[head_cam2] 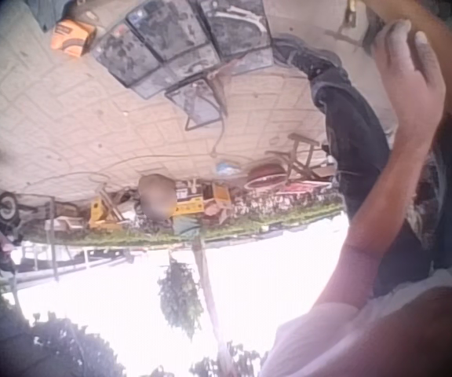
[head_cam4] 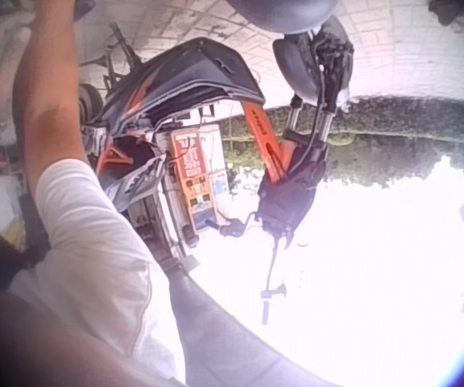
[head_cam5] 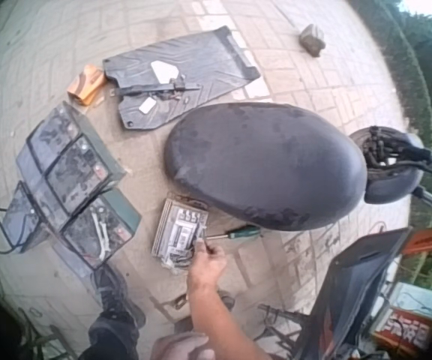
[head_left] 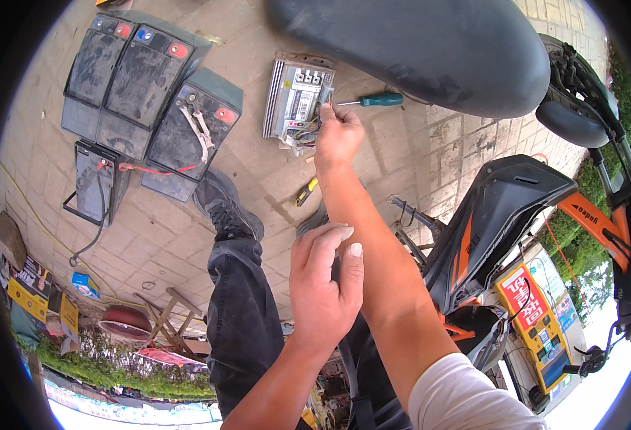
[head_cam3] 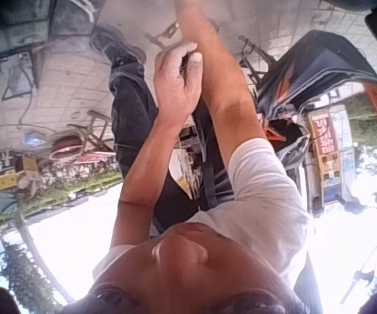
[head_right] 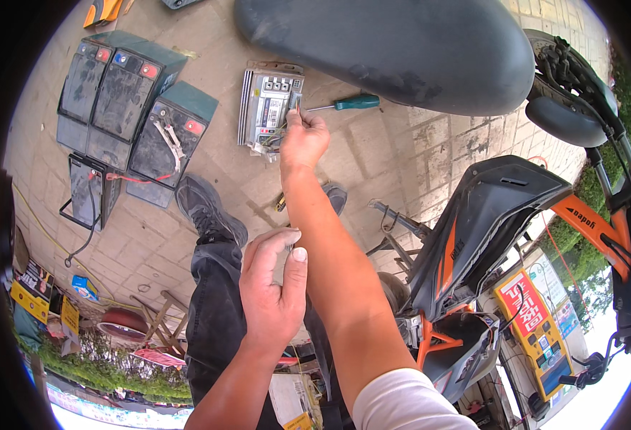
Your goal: The person works on the exposed wiring of a scooter, connecting and disconnecting various electrical connectors. They use a pair of pliers to strip the insulation from the ends of several wires and then proceed to reconnect the components within the scooter's frame.
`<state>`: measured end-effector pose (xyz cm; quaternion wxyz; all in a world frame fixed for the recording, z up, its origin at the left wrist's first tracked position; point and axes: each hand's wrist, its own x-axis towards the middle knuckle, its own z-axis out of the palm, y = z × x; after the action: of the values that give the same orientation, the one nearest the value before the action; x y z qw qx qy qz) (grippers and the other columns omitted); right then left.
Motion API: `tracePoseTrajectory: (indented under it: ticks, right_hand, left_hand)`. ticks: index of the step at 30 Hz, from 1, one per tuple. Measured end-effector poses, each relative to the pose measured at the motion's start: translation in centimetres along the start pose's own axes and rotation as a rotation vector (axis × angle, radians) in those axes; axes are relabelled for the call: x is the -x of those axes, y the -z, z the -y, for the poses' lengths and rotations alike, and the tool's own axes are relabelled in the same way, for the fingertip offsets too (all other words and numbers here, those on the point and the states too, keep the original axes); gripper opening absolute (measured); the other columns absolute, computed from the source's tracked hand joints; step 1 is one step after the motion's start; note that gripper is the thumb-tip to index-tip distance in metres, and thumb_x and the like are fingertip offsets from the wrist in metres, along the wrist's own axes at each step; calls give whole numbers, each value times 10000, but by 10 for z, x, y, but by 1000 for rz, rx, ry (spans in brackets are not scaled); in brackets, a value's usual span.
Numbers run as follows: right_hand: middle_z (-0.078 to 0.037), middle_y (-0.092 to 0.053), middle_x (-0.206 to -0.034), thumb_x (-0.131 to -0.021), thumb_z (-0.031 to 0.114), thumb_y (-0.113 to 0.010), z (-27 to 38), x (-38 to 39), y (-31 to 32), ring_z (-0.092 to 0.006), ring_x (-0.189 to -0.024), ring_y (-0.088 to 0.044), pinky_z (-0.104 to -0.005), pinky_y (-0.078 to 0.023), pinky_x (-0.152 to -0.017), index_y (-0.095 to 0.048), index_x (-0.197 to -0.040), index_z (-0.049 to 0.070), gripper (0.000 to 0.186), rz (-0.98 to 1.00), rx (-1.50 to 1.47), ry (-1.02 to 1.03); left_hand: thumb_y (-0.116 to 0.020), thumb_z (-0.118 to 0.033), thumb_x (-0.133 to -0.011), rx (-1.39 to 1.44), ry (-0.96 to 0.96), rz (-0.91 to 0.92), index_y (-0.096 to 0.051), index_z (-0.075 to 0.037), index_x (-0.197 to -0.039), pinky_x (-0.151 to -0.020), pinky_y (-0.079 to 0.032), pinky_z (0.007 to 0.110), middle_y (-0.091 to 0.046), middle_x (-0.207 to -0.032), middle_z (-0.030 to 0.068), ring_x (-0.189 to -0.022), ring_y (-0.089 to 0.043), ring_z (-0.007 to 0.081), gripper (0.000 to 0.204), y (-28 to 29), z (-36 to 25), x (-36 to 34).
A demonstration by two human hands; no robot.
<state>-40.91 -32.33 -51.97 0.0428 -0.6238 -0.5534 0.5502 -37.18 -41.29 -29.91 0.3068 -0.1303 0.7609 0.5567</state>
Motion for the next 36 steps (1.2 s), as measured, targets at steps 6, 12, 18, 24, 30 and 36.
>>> tracePoseTrajectory:
  ticks: [6,12,18,24,30,36]
  right_hand:
    - [-69,-658,-781,-861,65,-692,-3,-3,-9,-101,-637,-562,-261,-456,-556,-655,-938,-84,172,-37,0,-67]
    - [-90,-634,-722,-870,104,-714,14,-25,7,-143,-604,-579,-286,-455,-516,-605,-789,-78,227,223,23,-133]
    - [-92,-627,-866,-889,174,-722,48,-40,6,-215,-732,-629,-460,-560,-675,-562,-950,-23,261,299,240,-448]
    - [-88,-630,-819,-868,114,-740,31,-49,3,-193,-697,-617,-355,-561,-597,-595,-881,-25,200,190,283,-367]
    - [-143,-666,-800,-855,148,-746,24,-44,-3,-256,-732,-656,-380,-551,-621,-622,-824,-43,229,179,206,-316]
    - [-210,-691,-930,-848,344,-705,80,-6,-51,-403,-905,-647,-451,-498,-835,-673,-953,-12,372,192,1056,540]
  left_hand:
    - [-633,-48,-886,0,-7,-8,-612,11,-1062,-865,-468,397,-636,-1064,142,-965,-579,317,186,1,-1,-2]
    - [-623,-89,-910,3,42,-10,-623,16,-1064,-911,-459,380,-643,-1079,153,-1006,-596,303,187,4,-3,-4]
    - [-625,-97,-913,5,34,-26,-627,16,-1074,-925,-462,371,-645,-1088,164,-1024,-609,300,197,6,-7,-8]
    - [-625,-88,-905,2,-7,-48,-627,15,-1071,-920,-464,370,-644,-1078,161,-1010,-609,303,195,14,-30,-26]
    - [-627,-97,-907,34,-62,-61,-626,15,-1071,-892,-477,365,-645,-1078,159,-998,-609,297,198,20,-49,-32]
    - [-629,-82,-899,106,-17,-126,-621,19,-1066,-886,-474,380,-644,-1079,159,-999,-598,306,196,33,-43,-36]
